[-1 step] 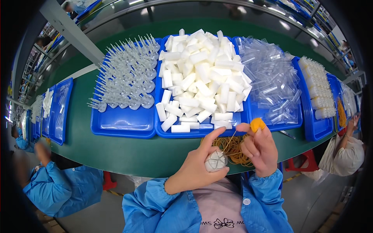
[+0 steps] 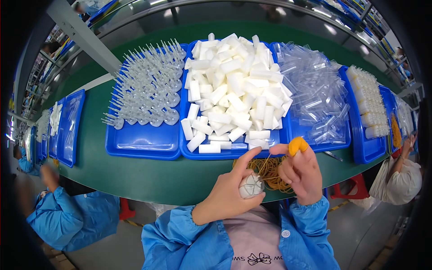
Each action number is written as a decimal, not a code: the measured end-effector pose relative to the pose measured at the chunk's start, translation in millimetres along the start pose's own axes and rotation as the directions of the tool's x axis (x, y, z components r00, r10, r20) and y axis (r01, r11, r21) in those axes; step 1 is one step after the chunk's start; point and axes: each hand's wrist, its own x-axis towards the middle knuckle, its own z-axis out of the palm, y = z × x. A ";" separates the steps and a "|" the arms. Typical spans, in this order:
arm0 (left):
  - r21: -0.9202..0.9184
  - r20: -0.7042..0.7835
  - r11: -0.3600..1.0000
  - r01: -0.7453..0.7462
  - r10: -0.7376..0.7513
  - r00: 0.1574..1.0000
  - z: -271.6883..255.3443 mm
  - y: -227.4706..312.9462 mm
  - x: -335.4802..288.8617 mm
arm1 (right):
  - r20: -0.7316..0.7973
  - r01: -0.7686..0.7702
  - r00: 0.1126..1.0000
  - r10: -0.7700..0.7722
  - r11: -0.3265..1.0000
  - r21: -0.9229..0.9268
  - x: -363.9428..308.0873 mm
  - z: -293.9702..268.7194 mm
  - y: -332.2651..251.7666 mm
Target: The person inserts white foam plugs into clear plastic tubes and secures them with yellow rubber bands. The person works at a green table with blue trays containing the components and finished items.
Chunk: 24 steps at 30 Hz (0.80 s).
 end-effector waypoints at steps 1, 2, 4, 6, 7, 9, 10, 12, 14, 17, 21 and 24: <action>0.050 0.006 0.998 0.042 -0.042 0.999 0.8 -0.3 1.4 | 0.046 0.050 0.998 -0.043 0.982 -0.182 0.5 9.7 -1.3; 0.098 0.014 0.992 0.081 -0.083 0.996 1.8 -0.8 3.0 | 0.095 0.107 0.992 -0.078 0.927 -0.359 1.2 24.9 -3.2; 0.140 0.021 0.989 -0.045 0.043 0.999 6.4 -13.8 4.9 | 0.265 0.226 0.963 -0.057 0.707 -0.670 1.1 37.9 -10.7; 0.198 0.001 0.974 -0.110 0.112 0.994 8.9 -7.6 2.8 | 0.442 0.380 0.892 0.100 0.366 -0.850 1.9 43.6 -19.4; 0.249 0.060 0.937 -0.243 0.236 0.970 5.6 -12.6 3.0 | 0.467 0.399 0.867 0.175 0.321 -0.859 -2.7 47.4 -20.6; -0.017 0.048 0.993 -0.120 0.120 0.992 6.2 -19.2 7.0 | 0.522 0.483 0.795 0.310 0.197 -0.853 -10.3 64.5 -23.2; -0.152 0.054 0.987 -0.053 0.062 0.997 6.4 -20.2 7.9 | 0.537 0.528 0.754 0.379 0.138 -0.838 -14.1 72.2 -24.6; -0.349 0.121 0.937 -0.016 0.062 0.991 4.8 -15.4 6.6 | 0.458 0.488 0.771 0.443 0.052 -0.872 -21.7 76.4 -23.9; -0.538 0.149 0.843 0.006 0.088 0.985 1.4 -14.1 1.8 | 0.385 0.380 0.855 0.347 0.087 -0.921 -28.9 69.6 -25.5; -0.787 0.109 0.617 -0.010 0.155 0.982 -5.9 -17.0 -12.4 | 0.439 0.448 0.894 0.088 -0.139 -0.883 -33.4 48.2 -27.4; -0.924 0.056 0.383 -0.019 0.183 0.982 -2.4 -18.0 -8.0 | 0.557 0.522 0.830 0.024 0.315 -0.793 -37.9 29.2 -30.6; -0.931 0.025 0.361 -0.053 0.209 0.978 2.4 -23.0 -8.1 | 0.457 0.402 0.833 -0.311 0.909 -0.114 -51.0 10.9 -11.1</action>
